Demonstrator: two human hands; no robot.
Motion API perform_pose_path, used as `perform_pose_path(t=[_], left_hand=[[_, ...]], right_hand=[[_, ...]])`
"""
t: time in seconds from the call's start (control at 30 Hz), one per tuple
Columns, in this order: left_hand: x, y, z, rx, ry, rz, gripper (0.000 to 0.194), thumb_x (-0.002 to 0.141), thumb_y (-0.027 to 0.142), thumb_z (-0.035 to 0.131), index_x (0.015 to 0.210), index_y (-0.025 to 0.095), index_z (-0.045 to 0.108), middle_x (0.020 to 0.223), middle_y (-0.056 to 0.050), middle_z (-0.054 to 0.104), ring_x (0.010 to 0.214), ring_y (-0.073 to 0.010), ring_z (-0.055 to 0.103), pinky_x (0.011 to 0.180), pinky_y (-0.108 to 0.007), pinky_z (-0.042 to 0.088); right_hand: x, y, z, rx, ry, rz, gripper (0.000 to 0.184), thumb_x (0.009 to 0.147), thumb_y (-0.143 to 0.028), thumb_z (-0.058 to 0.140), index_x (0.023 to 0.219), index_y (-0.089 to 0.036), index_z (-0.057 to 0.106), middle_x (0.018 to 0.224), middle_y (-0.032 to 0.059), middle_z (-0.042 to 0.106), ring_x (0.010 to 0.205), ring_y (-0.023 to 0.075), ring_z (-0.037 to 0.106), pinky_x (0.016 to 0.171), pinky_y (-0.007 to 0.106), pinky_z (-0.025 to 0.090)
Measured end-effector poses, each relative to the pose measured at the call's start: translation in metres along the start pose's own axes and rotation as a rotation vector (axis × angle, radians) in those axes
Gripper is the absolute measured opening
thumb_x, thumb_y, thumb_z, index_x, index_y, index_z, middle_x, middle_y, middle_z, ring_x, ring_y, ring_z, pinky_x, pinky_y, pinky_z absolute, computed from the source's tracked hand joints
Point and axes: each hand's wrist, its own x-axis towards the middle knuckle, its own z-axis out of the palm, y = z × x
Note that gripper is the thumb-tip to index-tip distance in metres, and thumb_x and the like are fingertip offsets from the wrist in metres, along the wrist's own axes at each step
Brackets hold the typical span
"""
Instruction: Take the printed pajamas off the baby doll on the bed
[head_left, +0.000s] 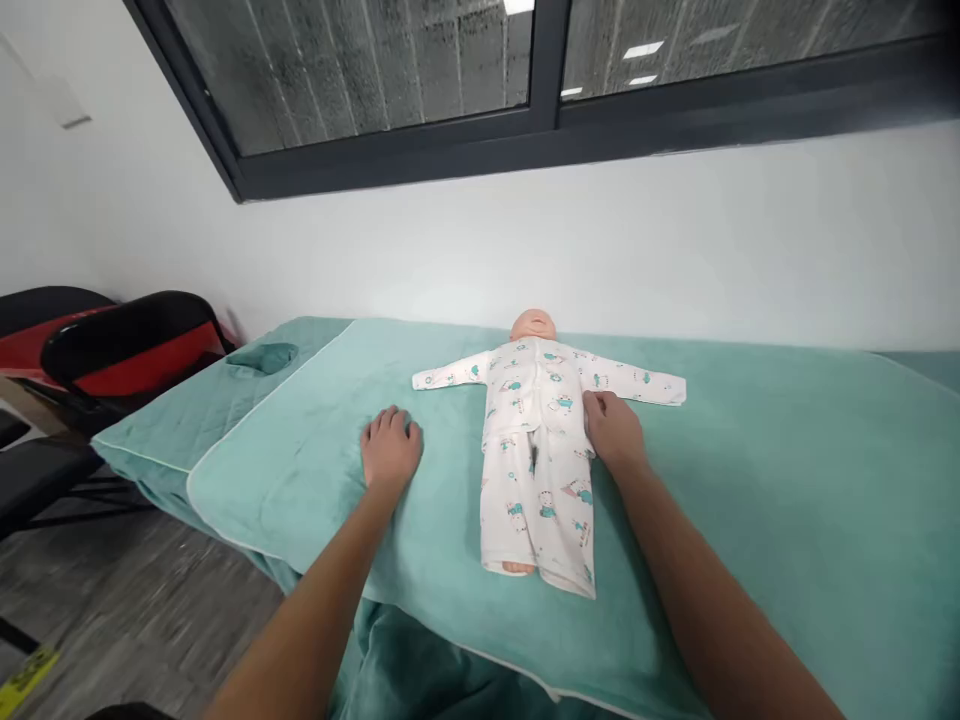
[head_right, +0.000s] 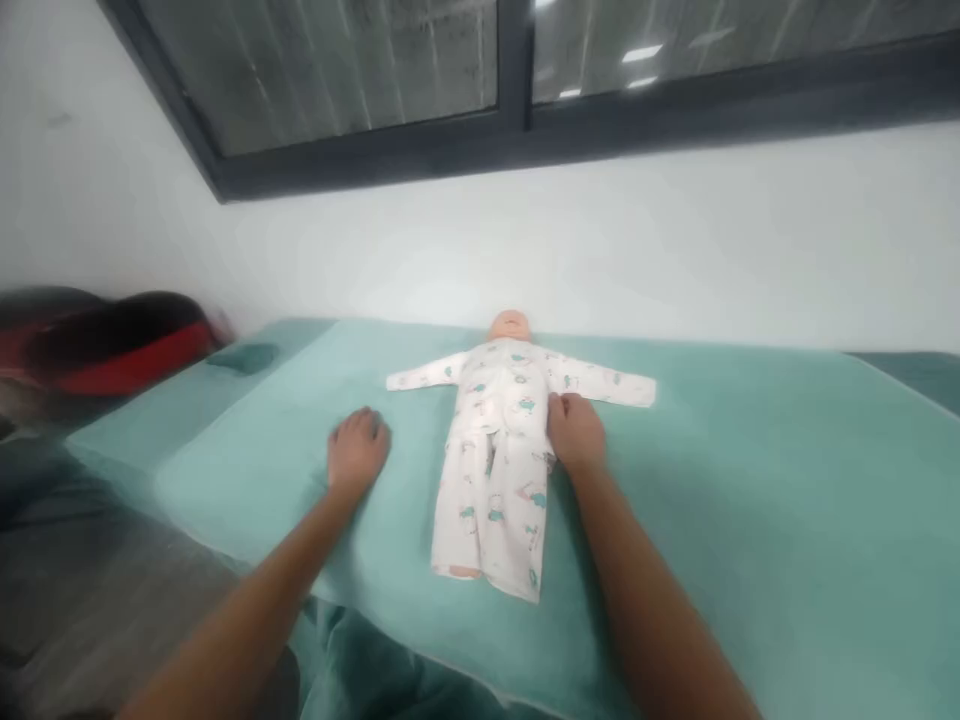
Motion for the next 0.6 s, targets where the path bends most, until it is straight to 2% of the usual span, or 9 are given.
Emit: perform_pose_path(t=[0.1, 0.23, 0.3, 0.4, 0.5, 0.6], left_hand=[[-0.001, 0.011, 0.002, -0.215, -0.035, -0.009, 0.041, 0.092, 0.034, 0.040, 0.122, 0.016, 0.063, 0.137, -0.012, 0.058, 0.132, -0.0294, 0.046, 0.113, -0.047, 0.029], [0.000, 0.048, 0.011, -0.414, -0.130, 0.041, 0.049, 0.097, 0.048, 0.032, 0.126, 0.021, 0.062, 0.128, -0.007, 0.066, 0.120, -0.0233, 0.058, 0.105, -0.037, 0.042], [0.001, 0.071, 0.015, -0.596, -0.231, 0.090, 0.053, 0.097, 0.053, 0.032, 0.131, 0.023, 0.059, 0.132, -0.005, 0.064, 0.122, -0.0225, 0.058, 0.105, -0.036, 0.043], [0.005, 0.101, 0.018, -0.889, -0.373, 0.142, 0.056, 0.093, 0.057, 0.042, 0.137, 0.026, 0.053, 0.139, -0.003, 0.058, 0.128, -0.0256, 0.054, 0.109, -0.041, 0.041], [0.012, 0.119, 0.019, -1.068, -0.403, 0.178, 0.055, 0.091, 0.054, 0.049, 0.139, 0.028, 0.052, 0.141, -0.001, 0.056, 0.129, -0.0264, 0.053, 0.109, -0.040, 0.041], [0.022, 0.129, 0.021, -1.176, -0.414, 0.224, 0.053, 0.092, 0.050, 0.049, 0.140, 0.026, 0.051, 0.145, -0.002, 0.052, 0.132, -0.0257, 0.049, 0.112, -0.038, 0.038]], right_hand=[[0.003, 0.000, 0.000, -0.015, -0.064, -0.008, 0.052, 0.092, -0.059, 0.033, 0.092, -0.019, 0.065, 0.090, 0.0130, 0.068, 0.086, 0.0282, 0.058, 0.077, 0.038, 0.039], [0.007, 0.002, 0.001, 0.094, -0.146, -0.002, 0.053, 0.090, -0.066, 0.032, 0.089, -0.022, 0.062, 0.089, 0.0086, 0.069, 0.085, 0.0276, 0.059, 0.076, 0.038, 0.040], [0.009, 0.003, 0.002, 0.189, -0.167, 0.006, 0.052, 0.088, -0.068, 0.037, 0.090, -0.022, 0.061, 0.090, 0.0066, 0.069, 0.083, 0.0264, 0.060, 0.076, 0.038, 0.042], [0.010, 0.000, 0.005, 0.327, -0.166, 0.018, 0.050, 0.084, -0.067, 0.048, 0.096, -0.021, 0.060, 0.095, 0.0056, 0.069, 0.086, 0.0255, 0.061, 0.078, 0.038, 0.045], [0.009, -0.005, 0.008, 0.458, -0.161, 0.047, 0.049, 0.080, -0.064, 0.056, 0.103, -0.021, 0.058, 0.095, 0.0046, 0.068, 0.087, 0.0243, 0.062, 0.077, 0.037, 0.048], [0.010, -0.010, 0.010, 0.586, -0.157, 0.075, 0.050, 0.079, -0.060, 0.060, 0.109, -0.021, 0.054, 0.095, 0.0040, 0.067, 0.086, 0.0231, 0.063, 0.073, 0.035, 0.050]])
